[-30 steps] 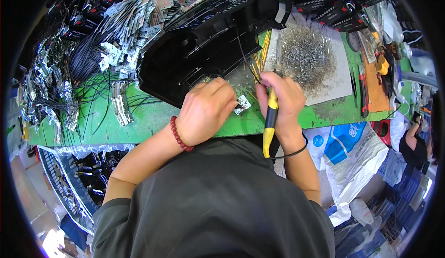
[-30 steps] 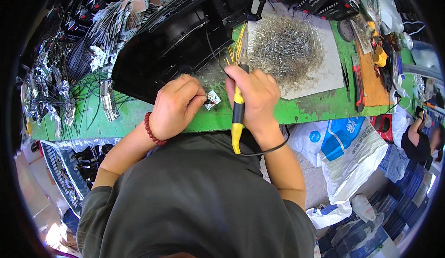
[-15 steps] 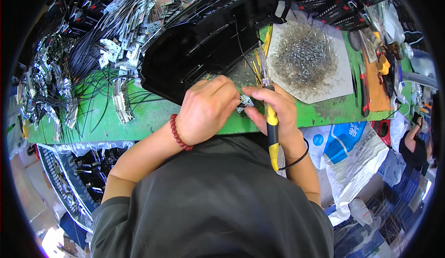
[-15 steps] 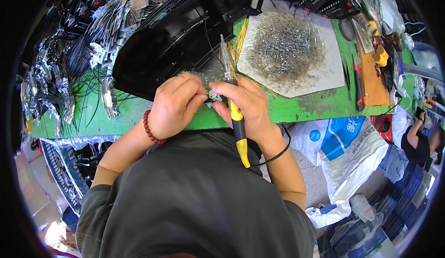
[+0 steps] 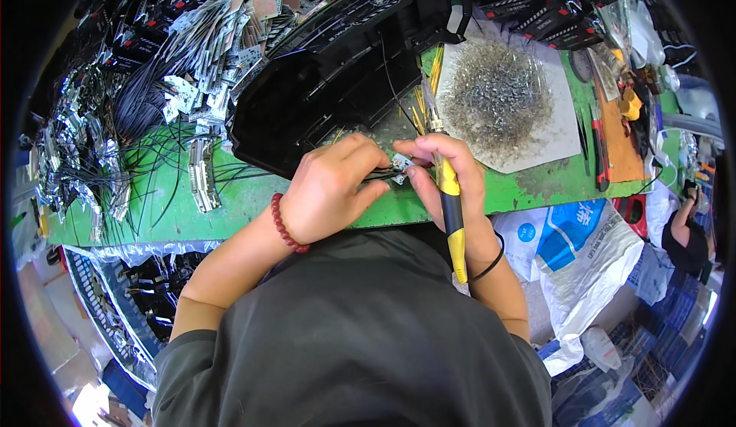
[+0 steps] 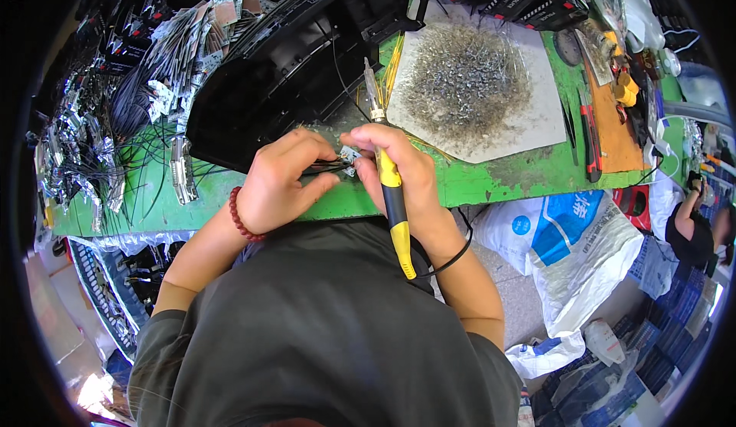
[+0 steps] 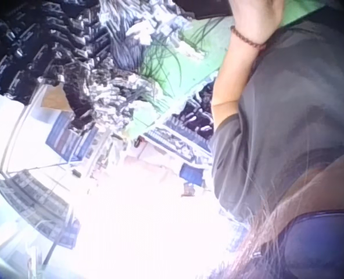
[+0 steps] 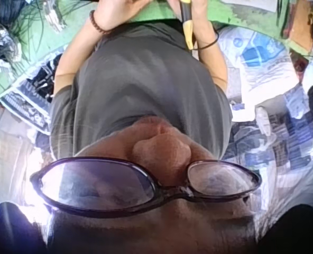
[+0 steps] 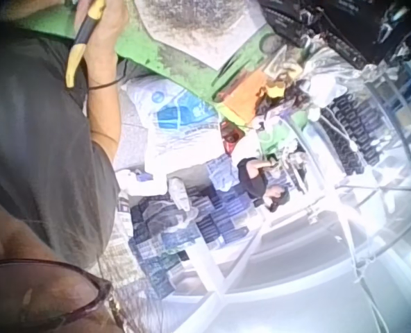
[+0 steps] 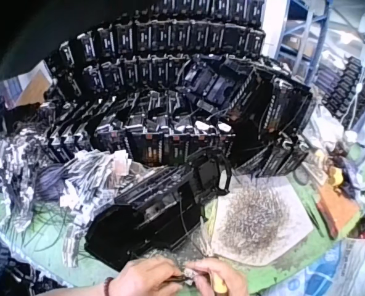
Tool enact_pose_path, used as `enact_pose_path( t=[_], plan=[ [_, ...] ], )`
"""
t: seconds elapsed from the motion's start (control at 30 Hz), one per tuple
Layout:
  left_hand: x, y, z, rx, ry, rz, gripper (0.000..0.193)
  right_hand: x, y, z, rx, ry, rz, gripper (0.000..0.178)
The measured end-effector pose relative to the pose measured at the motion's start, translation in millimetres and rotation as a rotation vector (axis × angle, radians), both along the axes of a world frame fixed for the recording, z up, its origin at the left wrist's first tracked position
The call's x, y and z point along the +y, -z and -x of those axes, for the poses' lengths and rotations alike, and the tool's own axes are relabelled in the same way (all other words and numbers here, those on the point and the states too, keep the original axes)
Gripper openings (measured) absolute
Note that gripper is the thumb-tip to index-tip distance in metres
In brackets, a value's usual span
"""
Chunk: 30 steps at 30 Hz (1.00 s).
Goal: Soldering wires to circuit boards and assembling them into plastic housings.
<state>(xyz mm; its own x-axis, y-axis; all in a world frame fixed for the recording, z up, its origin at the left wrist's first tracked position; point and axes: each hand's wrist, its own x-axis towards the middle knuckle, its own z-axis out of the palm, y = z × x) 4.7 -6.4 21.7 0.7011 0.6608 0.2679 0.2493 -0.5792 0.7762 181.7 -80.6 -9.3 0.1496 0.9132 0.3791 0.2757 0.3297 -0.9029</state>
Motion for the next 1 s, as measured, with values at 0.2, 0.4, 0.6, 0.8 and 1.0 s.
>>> enact_pose_path(
  t=[0.2, 0.4, 0.6, 0.8, 1.0],
  plan=[
    [-2, 7, -3, 0.186, -0.061, -0.259, 0.017, 12, 8, -18, -0.433, 0.245, -0.043, 0.043],
    [-2, 12, -10, 0.265, -0.097, -0.365, 0.015, 24, 2, -18, -0.649, 0.258, -0.055, 0.043],
    [0, 26, -15, 0.254, -0.124, -0.448, 0.014, 0, -3, -24, -0.532, 0.325, -0.14, 0.03],
    [4, 14, -15, 0.181, -0.089, -0.501, 0.019, -41, 4, -22, -0.283, 0.192, -0.067, 0.021],
    [-1, -15, -18, -0.117, 0.015, -0.158, 0.021, -33, 0, 13, 0.339, 0.158, -0.098, 0.021]
  ],
)
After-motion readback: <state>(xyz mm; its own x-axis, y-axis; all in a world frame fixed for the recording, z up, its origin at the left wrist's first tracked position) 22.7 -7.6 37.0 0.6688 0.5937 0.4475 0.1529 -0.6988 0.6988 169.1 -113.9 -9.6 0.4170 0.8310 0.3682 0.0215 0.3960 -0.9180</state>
